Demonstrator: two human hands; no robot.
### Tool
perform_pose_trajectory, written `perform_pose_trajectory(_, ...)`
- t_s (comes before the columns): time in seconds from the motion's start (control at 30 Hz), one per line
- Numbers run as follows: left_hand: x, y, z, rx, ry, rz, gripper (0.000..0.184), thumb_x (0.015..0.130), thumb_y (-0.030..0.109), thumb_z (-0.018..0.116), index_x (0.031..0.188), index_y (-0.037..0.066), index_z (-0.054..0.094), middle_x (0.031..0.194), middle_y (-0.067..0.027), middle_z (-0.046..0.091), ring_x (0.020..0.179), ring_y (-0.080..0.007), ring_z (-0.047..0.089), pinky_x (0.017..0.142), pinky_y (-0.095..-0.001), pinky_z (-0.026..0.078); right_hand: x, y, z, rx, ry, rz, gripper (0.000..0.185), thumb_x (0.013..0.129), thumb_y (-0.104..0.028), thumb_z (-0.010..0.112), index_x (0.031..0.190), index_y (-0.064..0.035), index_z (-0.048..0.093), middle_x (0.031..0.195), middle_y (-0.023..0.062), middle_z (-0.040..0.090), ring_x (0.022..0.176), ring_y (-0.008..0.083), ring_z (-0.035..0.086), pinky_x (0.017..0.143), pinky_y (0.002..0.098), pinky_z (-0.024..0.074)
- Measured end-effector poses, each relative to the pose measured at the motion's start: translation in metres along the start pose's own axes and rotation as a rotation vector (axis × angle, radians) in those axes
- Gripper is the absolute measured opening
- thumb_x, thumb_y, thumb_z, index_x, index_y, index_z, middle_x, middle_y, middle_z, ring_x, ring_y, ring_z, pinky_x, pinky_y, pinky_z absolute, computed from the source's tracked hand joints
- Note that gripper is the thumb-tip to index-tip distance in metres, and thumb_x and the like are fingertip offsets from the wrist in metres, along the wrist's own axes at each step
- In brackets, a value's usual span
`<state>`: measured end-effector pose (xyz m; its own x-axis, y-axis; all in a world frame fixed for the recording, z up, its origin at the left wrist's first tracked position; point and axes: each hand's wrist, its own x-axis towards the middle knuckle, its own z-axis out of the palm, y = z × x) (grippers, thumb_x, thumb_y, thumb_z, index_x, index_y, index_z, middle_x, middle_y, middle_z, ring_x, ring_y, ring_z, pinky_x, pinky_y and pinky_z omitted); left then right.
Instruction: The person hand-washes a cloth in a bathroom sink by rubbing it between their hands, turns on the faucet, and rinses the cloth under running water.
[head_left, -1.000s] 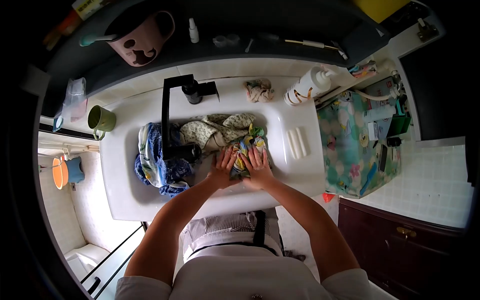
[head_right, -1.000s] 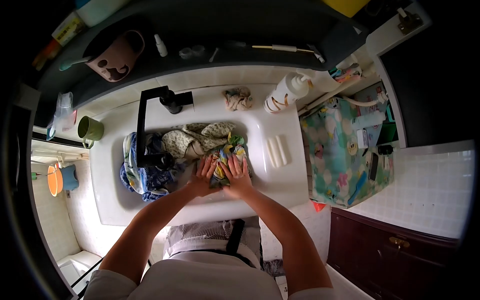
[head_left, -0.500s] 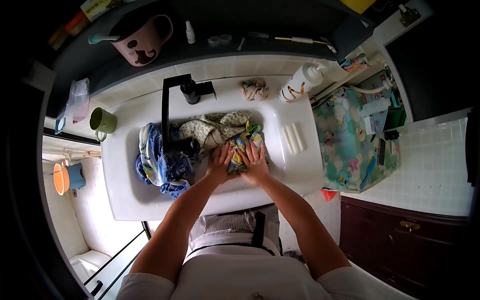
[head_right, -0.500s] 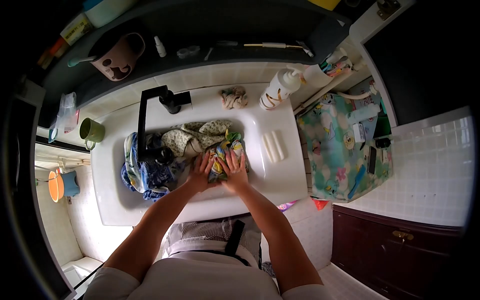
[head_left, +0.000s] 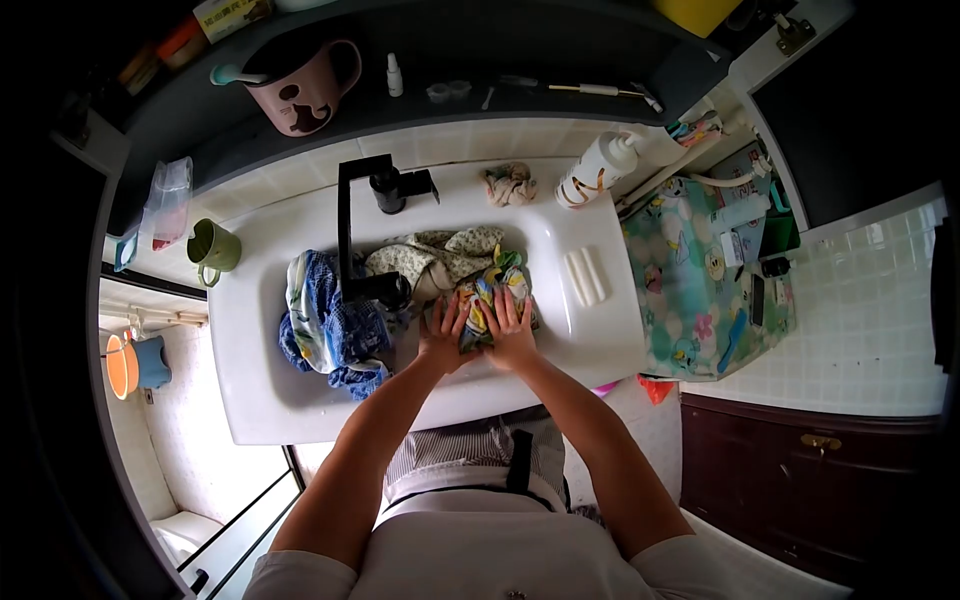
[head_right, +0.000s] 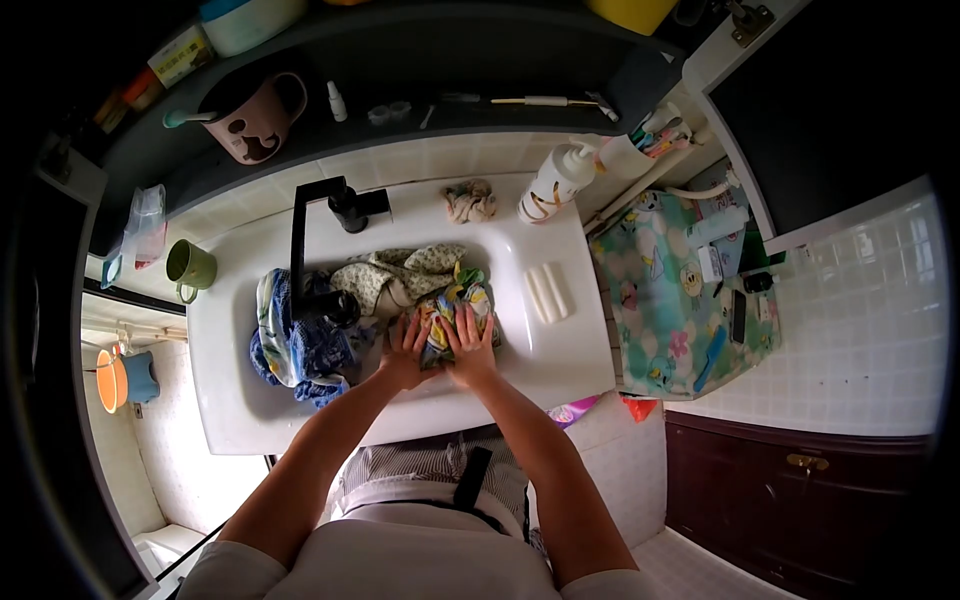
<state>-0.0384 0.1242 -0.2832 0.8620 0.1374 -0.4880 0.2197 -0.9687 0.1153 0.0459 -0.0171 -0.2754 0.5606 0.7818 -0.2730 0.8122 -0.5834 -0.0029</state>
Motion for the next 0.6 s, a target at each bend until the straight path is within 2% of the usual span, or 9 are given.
perform_pose_trajectory(0.17, -0.010, -0.004, -0.002, -0.049, 0.035, 0.046, 0.097, 0.074, 0.065, 0.047, 0.140, 0.017, -0.005, 0.145, -0.0097, -0.012, 0.134, -0.0346, -0.003, 0.101, -0.0557, 0.016, -0.008, 0.000, 0.000, 0.175, 0.023, -0.021, 0.093, 0.073, -0.047, 0.059, 0.141, -0.0162, 0.003, 0.145, 0.0190, -0.003, 0.133, 0.0342, -0.009, 0.100, 0.0613, 0.0003)
perform_pose_trajectory(0.27, -0.019, -0.001, -0.026, -0.112, -0.129, 0.042, 0.095, 0.076, 0.051, 0.054, 0.140, 0.015, -0.007, 0.145, -0.0126, -0.014, 0.134, -0.0355, -0.002, 0.101, -0.0552, 0.018, -0.013, 0.003, -0.023, 0.326, -0.227, -0.054, 0.096, 0.073, -0.042, 0.062, 0.141, -0.0179, -0.003, 0.144, 0.0189, -0.006, 0.133, 0.0367, -0.011, 0.099, 0.0636, 0.0039)
perform_pose_trajectory(0.3, -0.027, 0.002, -0.041, -0.153, -0.085, 0.045, 0.083, 0.076, 0.036, 0.057, 0.139, 0.010, 0.009, 0.144, -0.0188, 0.000, 0.130, -0.0395, 0.017, 0.099, -0.0522, 0.026, -0.019, 0.000, -0.035, 0.314, -0.084, -0.048, 0.079, 0.073, -0.032, 0.063, 0.138, -0.0143, 0.021, 0.143, 0.0210, 0.011, 0.134, 0.0331, 0.008, 0.102, 0.0542, 0.0180)
perform_pose_trajectory(0.4, -0.016, 0.000, -0.059, -0.393, -0.072, 0.032, 0.061, 0.075, 0.030, 0.056, 0.127, 0.005, 0.036, 0.136, -0.0224, 0.024, 0.119, -0.0384, 0.037, 0.095, -0.0479, 0.034, -0.009, 0.022, -0.034, 0.630, -0.033, 0.015, 0.048, 0.074, -0.023, 0.062, 0.118, -0.0079, 0.050, 0.129, 0.0220, 0.040, 0.123, 0.0268, 0.037, 0.097, 0.0394, 0.0337)
perform_pose_trajectory(0.43, -0.015, 0.001, -0.069, -0.413, 0.118, 0.057, 0.033, 0.073, 0.026, 0.056, 0.099, 0.004, 0.057, 0.110, -0.0201, 0.052, 0.092, -0.0319, 0.058, 0.079, -0.0406, 0.047, -0.009, 0.021, -0.045, 0.678, 0.189, 0.127, 0.020, 0.071, -0.021, 0.062, 0.083, -0.0052, 0.062, 0.098, 0.0096, 0.062, 0.086, 0.0278, 0.060, 0.073, 0.0318, 0.0470)
perform_pose_trajectory(0.5, 0.022, 0.001, -0.048, -0.407, 0.064, 0.198, 0.027, 0.072, 0.024, 0.058, 0.087, 0.002, 0.060, 0.094, -0.0171, 0.058, 0.079, -0.0277, 0.062, 0.067, -0.0358, 0.051, 0.013, 0.039, -0.011, 0.957, 0.075, 0.286, 0.017, 0.073, -0.019, 0.058, 0.078, -0.0041, 0.062, 0.081, 0.0108, 0.063, 0.075, 0.0257, 0.061, 0.066, 0.0332, 0.0463)
perform_pose_trajectory(0.53, 0.032, 0.002, -0.043, -0.628, -0.026, 0.202, 0.024, 0.072, 0.024, 0.058, 0.081, 0.002, 0.061, 0.083, -0.0142, 0.058, 0.070, -0.0248, 0.061, 0.060, -0.0335, 0.050, 0.023, 0.048, -0.001, 1.094, 0.020, 0.368, 0.016, 0.073, -0.019, 0.056, 0.076, -0.0036, 0.062, 0.073, 0.0114, 0.063, 0.070, 0.0246, 0.062, 0.062, 0.0339, 0.0460)
perform_pose_trajectory(0.57, 0.042, 0.002, -0.037, -0.860, -0.119, 0.188, 0.023, 0.072, 0.024, 0.058, 0.074, 0.002, 0.061, 0.071, -0.0112, 0.059, 0.062, -0.0219, 0.061, 0.053, -0.0313, 0.050, 0.017, 0.039, -0.046, 1.324, -0.056, 0.455, 0.018, 0.077, -0.017, 0.054, 0.066, -0.0028, 0.054, 0.051, 0.0016, 0.049, 0.041, 0.0094, 0.043, 0.040, 0.0251, 0.0325)
perform_pose_trajectory(0.6, 0.052, 0.003, -0.033, -1.076, -0.209, 0.156, 0.023, 0.073, 0.024, 0.059, 0.068, 0.001, 0.061, 0.060, -0.0082, 0.059, 0.053, -0.0190, 0.061, 0.046, -0.0290, 0.049, 0.021, 0.041, -0.043, 1.384, -0.078, 0.496, 0.018, 0.076, -0.017, 0.054, 0.064, -0.0042, 0.053, 0.050, 0.0008, 0.048, 0.040, 0.0092, 0.040, 0.039, 0.0252, 0.0300)
